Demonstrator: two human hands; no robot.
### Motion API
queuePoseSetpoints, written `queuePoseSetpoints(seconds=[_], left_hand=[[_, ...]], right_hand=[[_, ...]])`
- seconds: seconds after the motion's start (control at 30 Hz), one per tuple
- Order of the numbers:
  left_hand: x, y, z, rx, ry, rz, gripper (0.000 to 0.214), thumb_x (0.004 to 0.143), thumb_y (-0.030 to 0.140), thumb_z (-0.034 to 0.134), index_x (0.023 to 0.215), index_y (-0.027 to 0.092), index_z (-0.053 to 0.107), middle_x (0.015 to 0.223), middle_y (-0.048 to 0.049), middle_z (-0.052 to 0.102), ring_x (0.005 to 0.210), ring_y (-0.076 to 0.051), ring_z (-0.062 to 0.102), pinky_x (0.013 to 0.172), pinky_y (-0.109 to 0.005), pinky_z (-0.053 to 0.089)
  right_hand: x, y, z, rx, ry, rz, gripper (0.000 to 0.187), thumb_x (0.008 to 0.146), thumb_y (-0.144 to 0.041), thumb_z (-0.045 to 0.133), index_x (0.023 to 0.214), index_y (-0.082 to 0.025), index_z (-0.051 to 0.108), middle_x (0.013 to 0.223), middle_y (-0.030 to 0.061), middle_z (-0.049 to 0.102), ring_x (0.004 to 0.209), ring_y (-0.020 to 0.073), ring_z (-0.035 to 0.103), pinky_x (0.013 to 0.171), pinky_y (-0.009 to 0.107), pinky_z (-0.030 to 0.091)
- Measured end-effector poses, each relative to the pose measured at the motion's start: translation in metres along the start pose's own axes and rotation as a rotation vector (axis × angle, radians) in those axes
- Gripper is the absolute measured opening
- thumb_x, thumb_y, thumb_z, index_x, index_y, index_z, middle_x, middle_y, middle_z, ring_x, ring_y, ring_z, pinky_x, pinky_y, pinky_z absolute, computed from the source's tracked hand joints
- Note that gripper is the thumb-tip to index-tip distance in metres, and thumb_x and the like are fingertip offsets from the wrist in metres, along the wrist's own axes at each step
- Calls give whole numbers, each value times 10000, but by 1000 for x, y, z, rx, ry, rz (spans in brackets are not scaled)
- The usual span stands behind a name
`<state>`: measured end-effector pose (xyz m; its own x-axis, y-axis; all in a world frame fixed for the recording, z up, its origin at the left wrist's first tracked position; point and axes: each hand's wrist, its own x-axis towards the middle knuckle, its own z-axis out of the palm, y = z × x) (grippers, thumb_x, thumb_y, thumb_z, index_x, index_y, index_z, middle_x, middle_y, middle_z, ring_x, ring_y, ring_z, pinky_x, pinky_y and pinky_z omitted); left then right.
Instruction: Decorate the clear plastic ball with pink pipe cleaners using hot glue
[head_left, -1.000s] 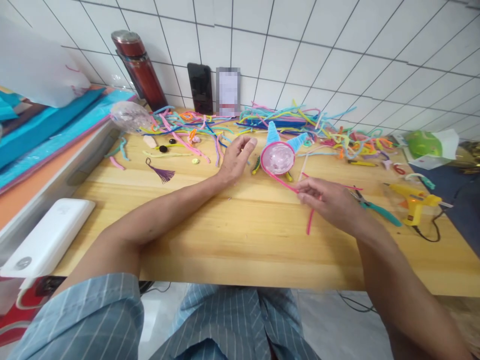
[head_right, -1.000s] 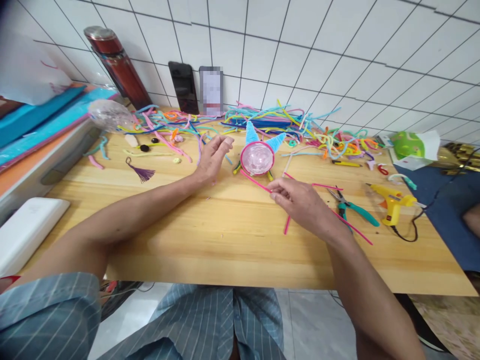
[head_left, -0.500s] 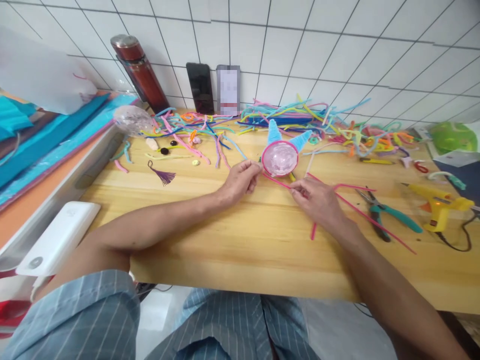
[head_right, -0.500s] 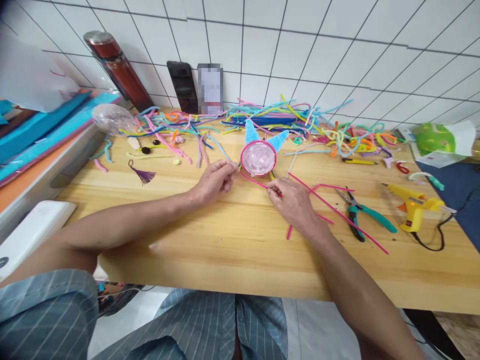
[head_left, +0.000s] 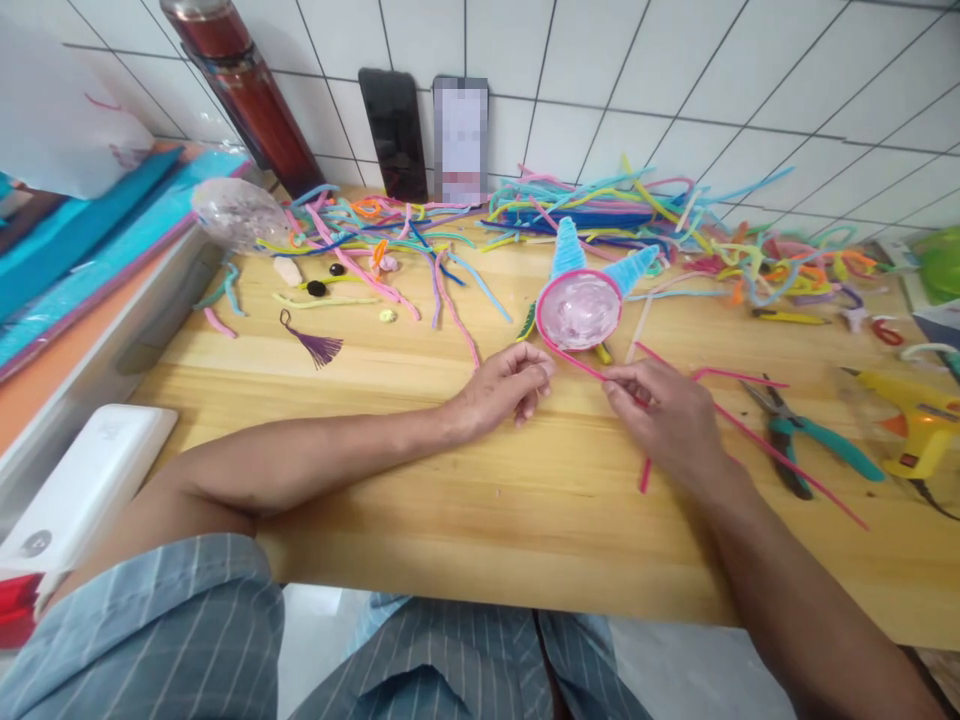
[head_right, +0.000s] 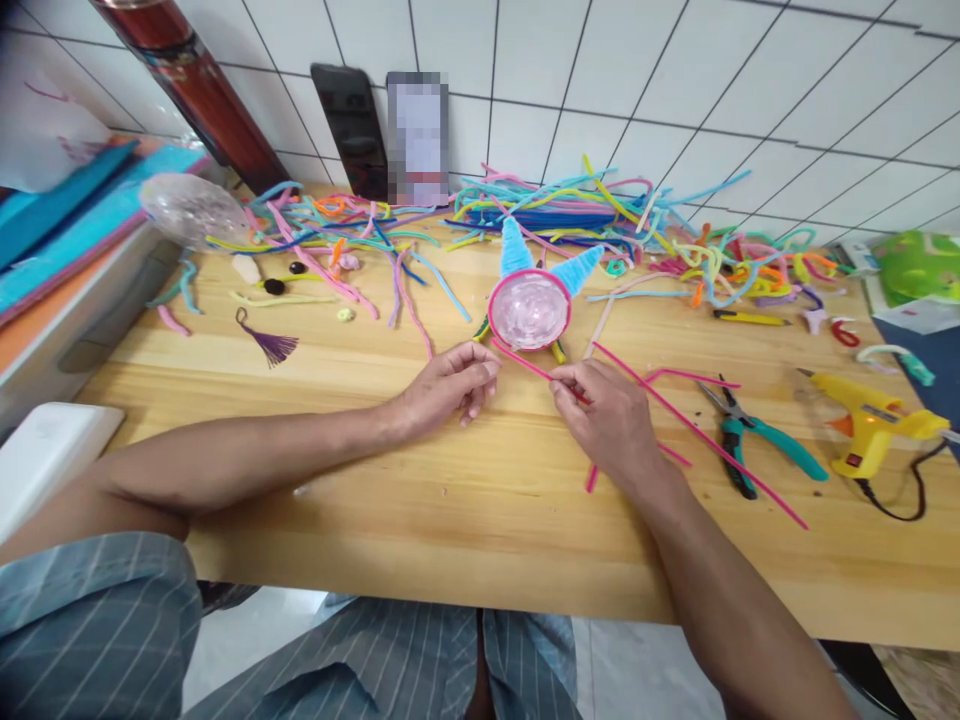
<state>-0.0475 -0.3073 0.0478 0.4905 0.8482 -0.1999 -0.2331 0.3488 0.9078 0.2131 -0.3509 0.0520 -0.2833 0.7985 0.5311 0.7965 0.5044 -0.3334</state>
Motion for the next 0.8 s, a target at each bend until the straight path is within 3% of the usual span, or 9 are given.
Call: queuePoseSetpoints(seconds=[0.13,0.3,0.43,0.8], left_hand=[[1,-3,-3,-38,50,32,233,1027,330,801,1101,220,610,804,90,705,444,-66,585,373,-196,434],[3,-6,-8,-26,-10,98,406,952,503,900,938,197,633,834,54,733,485,-49,593,404,-191,460],[6,-9,-10,-8,-9,108,513,867,597,960,933,191,653,903,16,797,525,-52,624,436,-191,493],[9,-6,-14,44,16,134,521,872,622,950,925,195,658,904,-2,828,569,-58,617,497,-197,500]], right_hand=[[2,-5,-7,5,-51,-47,136,1094,-193,696,1091,-274,805,933,38,862,817,231,815,741,364,607],[1,-5,-6,30,-78,-49,159,1087,-185,691,1087,-287,813,939,39,854,862,243,825,785,375,623],[1,-4,-5,33,-103,-86,145,1104,-189,687,1091,-280,798,950,41,850,866,236,819,781,366,616],[-1,-1,-3,35,-108,-40,123,1112,-232,702,1098,-270,818,992,55,860,884,233,825,802,368,641]])
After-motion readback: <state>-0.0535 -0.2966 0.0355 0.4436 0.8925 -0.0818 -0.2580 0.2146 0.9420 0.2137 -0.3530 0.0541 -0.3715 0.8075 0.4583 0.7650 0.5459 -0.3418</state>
